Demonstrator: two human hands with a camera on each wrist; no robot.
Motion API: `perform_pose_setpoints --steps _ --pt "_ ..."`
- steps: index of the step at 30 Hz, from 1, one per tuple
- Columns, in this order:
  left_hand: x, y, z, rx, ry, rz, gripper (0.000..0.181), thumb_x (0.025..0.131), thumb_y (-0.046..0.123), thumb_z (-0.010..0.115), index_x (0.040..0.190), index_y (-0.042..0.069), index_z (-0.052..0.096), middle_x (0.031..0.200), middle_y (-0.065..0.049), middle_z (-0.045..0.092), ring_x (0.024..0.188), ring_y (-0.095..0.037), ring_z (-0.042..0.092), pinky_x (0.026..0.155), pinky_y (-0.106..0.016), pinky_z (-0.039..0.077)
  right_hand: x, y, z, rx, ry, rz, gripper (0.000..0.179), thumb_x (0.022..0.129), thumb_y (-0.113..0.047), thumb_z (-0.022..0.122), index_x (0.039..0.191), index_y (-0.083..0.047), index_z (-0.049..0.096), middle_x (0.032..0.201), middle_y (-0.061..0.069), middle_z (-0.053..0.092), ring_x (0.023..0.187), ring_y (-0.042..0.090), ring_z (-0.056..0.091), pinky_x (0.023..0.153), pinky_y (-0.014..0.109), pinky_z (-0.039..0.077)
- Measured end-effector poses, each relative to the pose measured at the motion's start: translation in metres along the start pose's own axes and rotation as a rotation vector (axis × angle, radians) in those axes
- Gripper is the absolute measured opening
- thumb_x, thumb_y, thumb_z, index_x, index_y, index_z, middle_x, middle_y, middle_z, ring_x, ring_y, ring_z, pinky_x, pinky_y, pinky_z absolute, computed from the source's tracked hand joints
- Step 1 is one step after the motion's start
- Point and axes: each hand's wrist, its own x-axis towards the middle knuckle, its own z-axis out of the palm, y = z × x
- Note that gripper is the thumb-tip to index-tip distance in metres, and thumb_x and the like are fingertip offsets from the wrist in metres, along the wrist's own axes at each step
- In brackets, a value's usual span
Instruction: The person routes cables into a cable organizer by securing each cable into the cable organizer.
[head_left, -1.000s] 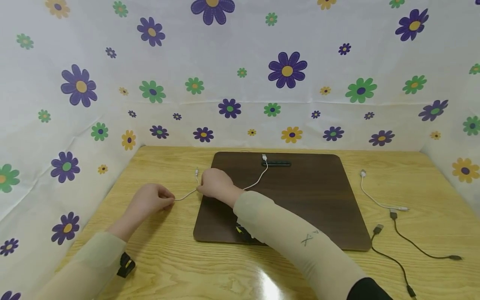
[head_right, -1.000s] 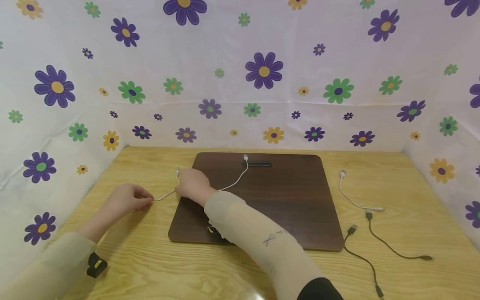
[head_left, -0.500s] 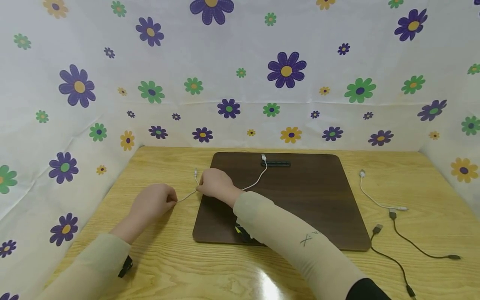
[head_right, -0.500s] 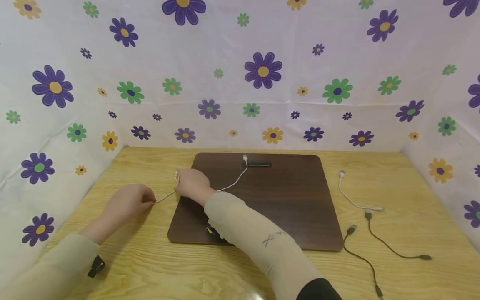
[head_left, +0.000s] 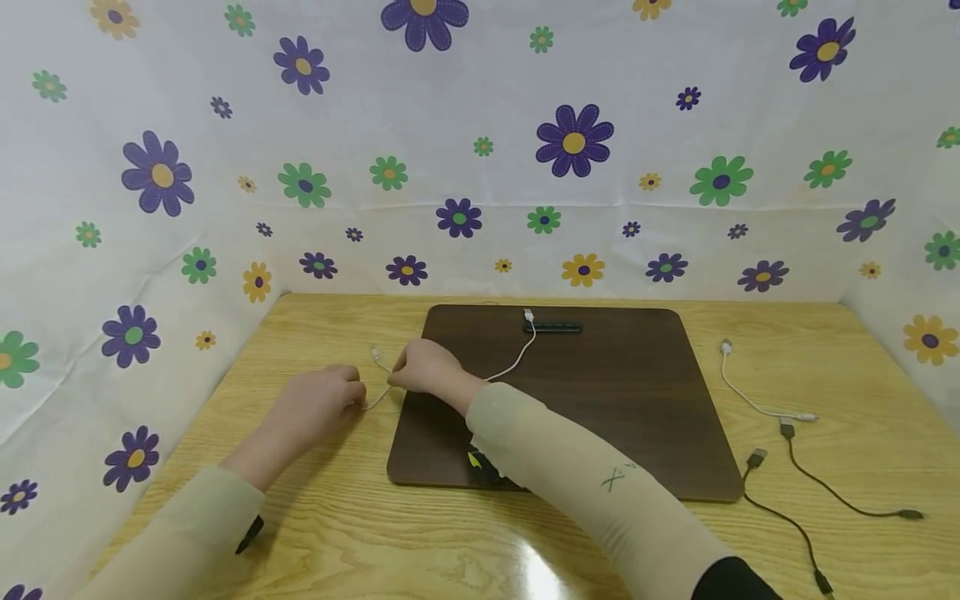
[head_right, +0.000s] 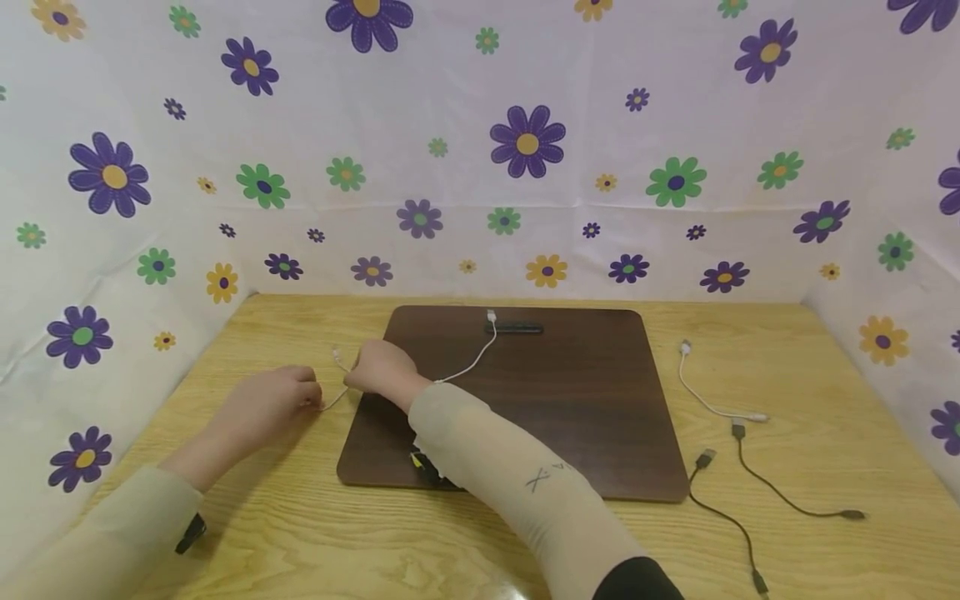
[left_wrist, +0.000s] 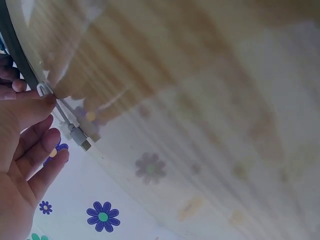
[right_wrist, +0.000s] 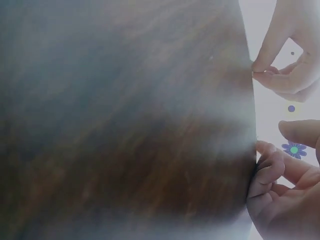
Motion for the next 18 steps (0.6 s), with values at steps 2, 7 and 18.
perform_pose_setpoints --steps 2,7,18 --pt "-0.001 0.001 -0.001 0.000 0.020 0.028 0.017 0.085 0.004 0.088 0.078 0.016 0.076 0.076 0.003 0.061 0.065 -0.014 0.057 0.056 -0.031 0.055 -0.002 -0.001 0.000 0.023 0.005 0.008 0.020 0.102 -0.024 0.070 0.107 -0.012 0.086 0.086 -0.004 0.077 0.069 0.008 0.058 0.061 0.019 0.045" --pt "0.000 0.009 -0.008 0.005 0.008 0.052 0.019 0.085 0.006 0.087 0.079 0.016 0.074 0.079 0.003 0.065 0.069 -0.016 0.061 0.060 -0.033 0.057 -0.003 0.002 0.000 0.157 0.023 0.031 0.023 0.103 -0.022 0.069 0.118 -0.011 0.082 0.098 0.004 0.081 0.070 0.008 0.063 0.063 0.019 0.052" --pt "0.003 0.021 -0.008 0.077 -0.009 0.068 0.017 0.089 0.017 0.087 0.086 0.015 0.070 0.077 0.002 0.070 0.064 -0.016 0.064 0.056 -0.032 0.055 0.000 0.010 -0.001 0.715 0.034 0.143 0.020 0.101 -0.006 0.069 0.113 0.007 0.079 0.100 0.021 0.081 0.069 0.015 0.071 0.072 0.026 0.065"
